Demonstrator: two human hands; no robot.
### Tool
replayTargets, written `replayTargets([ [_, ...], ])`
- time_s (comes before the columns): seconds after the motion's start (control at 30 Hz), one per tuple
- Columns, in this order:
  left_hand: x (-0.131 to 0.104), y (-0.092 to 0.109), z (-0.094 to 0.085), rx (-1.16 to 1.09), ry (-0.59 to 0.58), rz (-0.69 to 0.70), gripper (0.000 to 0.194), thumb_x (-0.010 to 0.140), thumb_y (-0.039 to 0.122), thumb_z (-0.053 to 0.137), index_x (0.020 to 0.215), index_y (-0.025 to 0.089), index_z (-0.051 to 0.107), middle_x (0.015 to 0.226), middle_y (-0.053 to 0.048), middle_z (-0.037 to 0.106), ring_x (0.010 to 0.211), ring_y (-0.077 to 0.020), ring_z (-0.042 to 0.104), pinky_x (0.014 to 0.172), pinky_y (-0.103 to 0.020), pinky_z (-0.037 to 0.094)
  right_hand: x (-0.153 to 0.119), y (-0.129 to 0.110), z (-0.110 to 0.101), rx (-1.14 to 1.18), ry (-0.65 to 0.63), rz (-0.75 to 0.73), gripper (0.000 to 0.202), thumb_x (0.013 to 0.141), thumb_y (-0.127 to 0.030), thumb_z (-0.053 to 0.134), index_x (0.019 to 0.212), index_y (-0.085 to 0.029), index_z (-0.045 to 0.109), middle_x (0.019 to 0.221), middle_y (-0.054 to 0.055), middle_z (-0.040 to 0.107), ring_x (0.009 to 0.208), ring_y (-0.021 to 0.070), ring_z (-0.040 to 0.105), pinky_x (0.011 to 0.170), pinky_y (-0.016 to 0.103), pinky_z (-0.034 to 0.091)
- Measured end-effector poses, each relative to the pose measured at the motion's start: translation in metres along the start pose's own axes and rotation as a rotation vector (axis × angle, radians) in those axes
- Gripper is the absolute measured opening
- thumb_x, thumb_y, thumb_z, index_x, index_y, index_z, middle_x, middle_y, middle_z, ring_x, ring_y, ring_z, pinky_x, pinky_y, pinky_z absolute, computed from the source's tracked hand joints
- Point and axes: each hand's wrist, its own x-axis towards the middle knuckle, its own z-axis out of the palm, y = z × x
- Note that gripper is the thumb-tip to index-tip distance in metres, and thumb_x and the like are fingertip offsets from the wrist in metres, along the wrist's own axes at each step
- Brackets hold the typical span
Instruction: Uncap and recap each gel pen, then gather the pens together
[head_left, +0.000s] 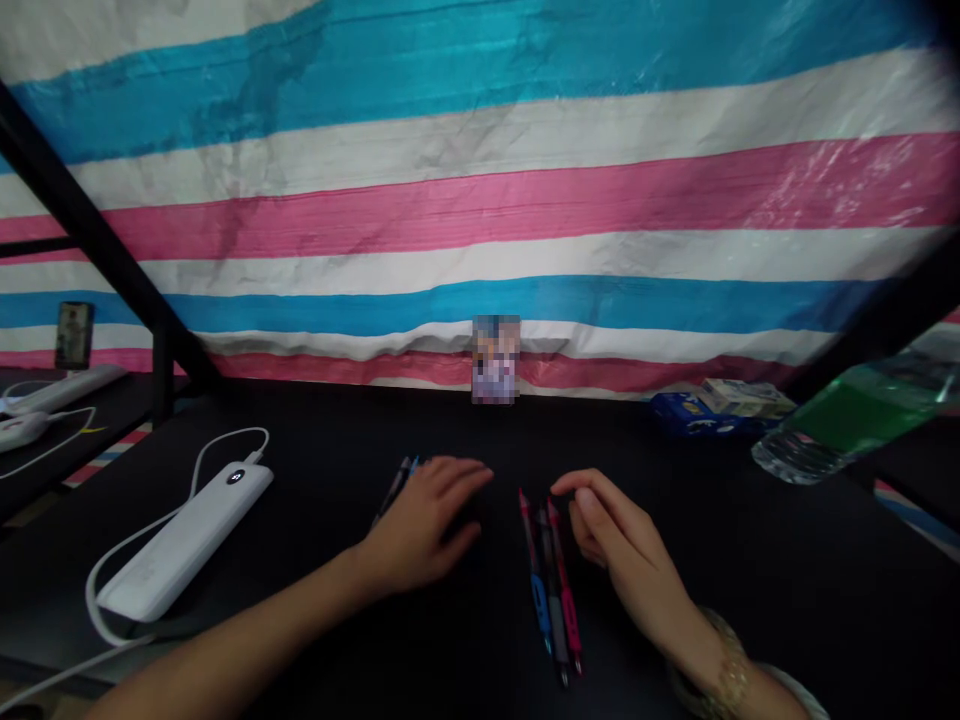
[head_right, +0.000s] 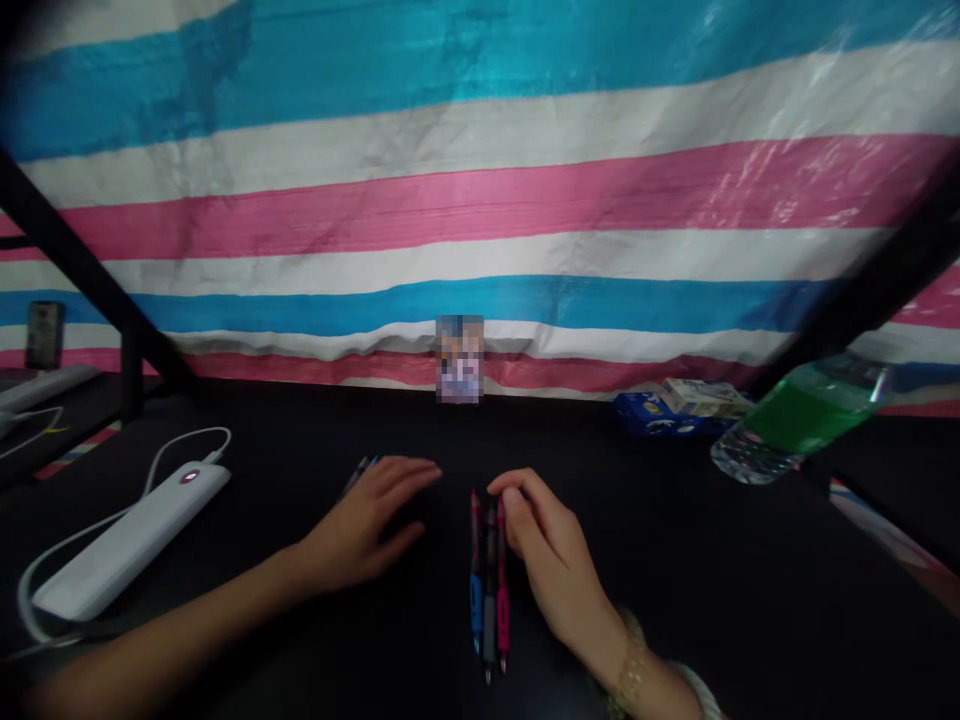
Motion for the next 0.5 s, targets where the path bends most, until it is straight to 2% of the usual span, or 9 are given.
replayTargets([
  [0.07,-0.003,0.018,0.006,0.012,-0.165,0.203,0.065,0.089,0.022,0.055,0.147,0.025,0.029,0.148,-0.009,0.043,0.137,-0.0307,0.032,0.109,-0.054,0.029,0.0,-0.001,-0.001,0.013,0.033,-0.02,0.033,0.097,-0.05,0.042,0.1,-0.02,0.056,0.057,-0.008,0.03,0.049,0.011,0.028,0.045,0.024,0.023],
  [0.1,-0.005,0.024,0.009,0.021,-0.21,0.288,0.063,0.09,0.022,0.054,0.148,0.025,0.028,0.147,-0.009,0.044,0.139,-0.0299,0.03,0.111,-0.055,0.026,0.0,-0.001,-0.001,0.017,0.044,-0.028,0.032,0.097,-0.05,0.043,0.1,-0.02,0.056,0.057,-0.008,0.03,0.049,0.011,0.029,0.045,0.024,0.024],
  [0.17,-0.007,0.031,0.017,0.055,-0.215,0.368,0.053,0.095,0.02,0.048,0.145,0.022,0.033,0.14,-0.01,0.052,0.137,-0.027,0.034,0.113,-0.054,0.024,0.0,-0.001,-0.002,0.023,0.054,-0.036,0.031,0.097,-0.048,0.042,0.1,-0.02,0.055,0.057,-0.008,0.03,0.048,0.0109,0.029,0.045,0.023,0.024],
  [0.27,-0.008,0.031,0.024,0.143,-0.129,0.404,0.036,0.097,0.015,0.043,0.133,0.019,0.048,0.116,-0.01,0.064,0.124,-0.0237,0.049,0.111,-0.049,0.029,0.0,-0.001,-0.001,0.018,0.059,-0.041,0.03,0.097,-0.047,0.043,0.1,-0.02,0.056,0.057,-0.008,0.03,0.048,0.0104,0.029,0.044,0.023,0.024],
  [0.33,-0.007,0.029,0.024,0.194,-0.125,0.406,0.025,0.096,0.014,0.045,0.118,0.018,0.058,0.104,-0.007,0.065,0.106,-0.0216,0.057,0.103,-0.043,0.039,0.0,-0.001,-0.001,0.011,0.058,-0.043,0.031,0.097,-0.047,0.043,0.1,-0.02,0.057,0.058,-0.008,0.031,0.048,0.0102,0.03,0.044,0.023,0.024],
  [0.4,-0.005,0.027,0.02,0.23,-0.161,0.407,0.018,0.096,0.014,0.046,0.108,0.017,0.06,0.1,-0.007,0.063,0.092,-0.0199,0.059,0.09,-0.038,0.047,0.001,-0.004,-0.002,-0.019,0.041,-0.038,0.032,0.097,-0.048,0.042,0.097,-0.02,0.058,0.058,-0.007,0.033,0.049,0.0104,0.033,0.044,0.022,0.026],
  [0.5,-0.004,0.025,0.012,0.275,-0.163,0.398,0.017,0.097,0.015,0.044,0.108,0.015,0.057,0.094,-0.007,0.064,0.083,-0.0202,0.058,0.077,-0.034,0.048,0.001,-0.012,-0.002,-0.162,-0.044,-0.043,0.035,0.099,-0.045,0.039,0.09,-0.02,0.061,0.063,-0.003,0.046,0.056,0.0123,0.045,0.051,0.023,0.037],
])
